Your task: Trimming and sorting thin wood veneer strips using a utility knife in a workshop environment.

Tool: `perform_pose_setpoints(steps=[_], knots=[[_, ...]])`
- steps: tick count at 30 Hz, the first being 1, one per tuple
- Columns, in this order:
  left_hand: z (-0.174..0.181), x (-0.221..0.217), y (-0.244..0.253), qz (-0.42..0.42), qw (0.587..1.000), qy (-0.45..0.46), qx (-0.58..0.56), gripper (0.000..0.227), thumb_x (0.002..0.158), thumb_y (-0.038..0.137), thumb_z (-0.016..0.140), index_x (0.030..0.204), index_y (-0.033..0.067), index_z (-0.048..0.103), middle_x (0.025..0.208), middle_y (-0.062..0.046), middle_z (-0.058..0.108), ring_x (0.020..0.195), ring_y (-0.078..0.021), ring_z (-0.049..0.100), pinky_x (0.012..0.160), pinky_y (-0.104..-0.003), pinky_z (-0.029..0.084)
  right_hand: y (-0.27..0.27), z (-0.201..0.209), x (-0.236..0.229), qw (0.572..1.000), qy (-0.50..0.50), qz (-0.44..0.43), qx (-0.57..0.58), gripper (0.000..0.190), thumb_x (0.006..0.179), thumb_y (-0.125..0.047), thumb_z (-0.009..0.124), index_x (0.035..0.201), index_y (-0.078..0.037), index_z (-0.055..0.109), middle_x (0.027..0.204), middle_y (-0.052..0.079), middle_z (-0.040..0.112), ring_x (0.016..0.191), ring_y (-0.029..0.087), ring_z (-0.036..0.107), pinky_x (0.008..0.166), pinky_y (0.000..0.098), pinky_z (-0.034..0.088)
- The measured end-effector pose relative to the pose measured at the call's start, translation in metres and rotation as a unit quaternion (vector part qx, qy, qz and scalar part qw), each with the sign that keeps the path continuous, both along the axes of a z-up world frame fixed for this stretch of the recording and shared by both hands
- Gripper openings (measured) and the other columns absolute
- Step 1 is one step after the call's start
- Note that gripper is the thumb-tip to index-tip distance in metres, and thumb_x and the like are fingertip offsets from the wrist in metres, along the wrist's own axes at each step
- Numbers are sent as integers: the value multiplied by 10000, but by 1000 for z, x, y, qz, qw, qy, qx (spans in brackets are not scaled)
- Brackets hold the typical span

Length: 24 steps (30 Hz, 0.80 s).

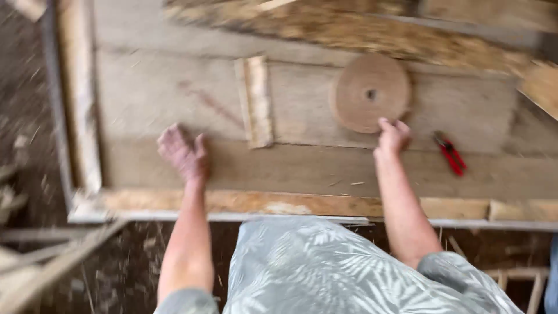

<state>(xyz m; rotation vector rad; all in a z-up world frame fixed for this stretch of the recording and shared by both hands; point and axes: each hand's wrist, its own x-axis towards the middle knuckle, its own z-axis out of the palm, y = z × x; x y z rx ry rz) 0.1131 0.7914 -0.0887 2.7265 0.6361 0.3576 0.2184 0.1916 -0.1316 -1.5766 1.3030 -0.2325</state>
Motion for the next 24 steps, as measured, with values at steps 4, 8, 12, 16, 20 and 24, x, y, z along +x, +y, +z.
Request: perform_pose_setpoints(steps=[4,8,12,16,20,24], knots=[[29,16,-24,34,998,25,-41,899,945,420,761,1639,76,304,1654,-296,257,1519,-517,199,1243,-620,87,19,87,4,962,-93,110,-233,601,769,-117,920,1291,-17,640,1087,183,611,1014,312,664,915,441,537],[48,73,-124,-146,987,-60,-36,772,959,223,778,1591,-2,395,1632,-292,325,1527,-438,274,1272,-506,135,26,161,40,845,-130,301,-422,635,794,-34,912,1345,29,601,1127,280,642,1040,501,608,923,574,456],[111,96,-247,-254,898,-80,-352,750,926,99,765,1584,71,406,1593,-261,396,1479,-453,358,1228,-546,307,38,172,79,827,25,451,-335,873,797,-223,938,1514,-24,481,1379,313,565,1279,516,520,1074,629,372],[117,101,-278,-316,884,-18,-345,635,966,184,719,1543,134,460,1496,-224,515,1380,-415,522,1140,-486,469,32,143,106,801,162,508,-273,968,829,-435,865,1617,-176,367,1540,283,425,1401,532,408,1117,661,328],[122,63,-236,-298,914,-83,-261,551,940,195,737,1464,153,572,1421,-152,618,1305,-306,626,1101,-375,525,50,136,110,773,131,521,-337,918,831,-372,902,1567,-58,452,1379,348,542,1272,529,524,1031,622,383],[133,16,-135,-238,938,-135,-215,398,1019,106,673,1394,8,585,1392,-213,624,1281,-352,636,1135,-430,507,80,166,117,750,181,535,-344,1070,761,-498,921,1569,-55,376,1362,353,563,1243,496,507,947,587,426]])
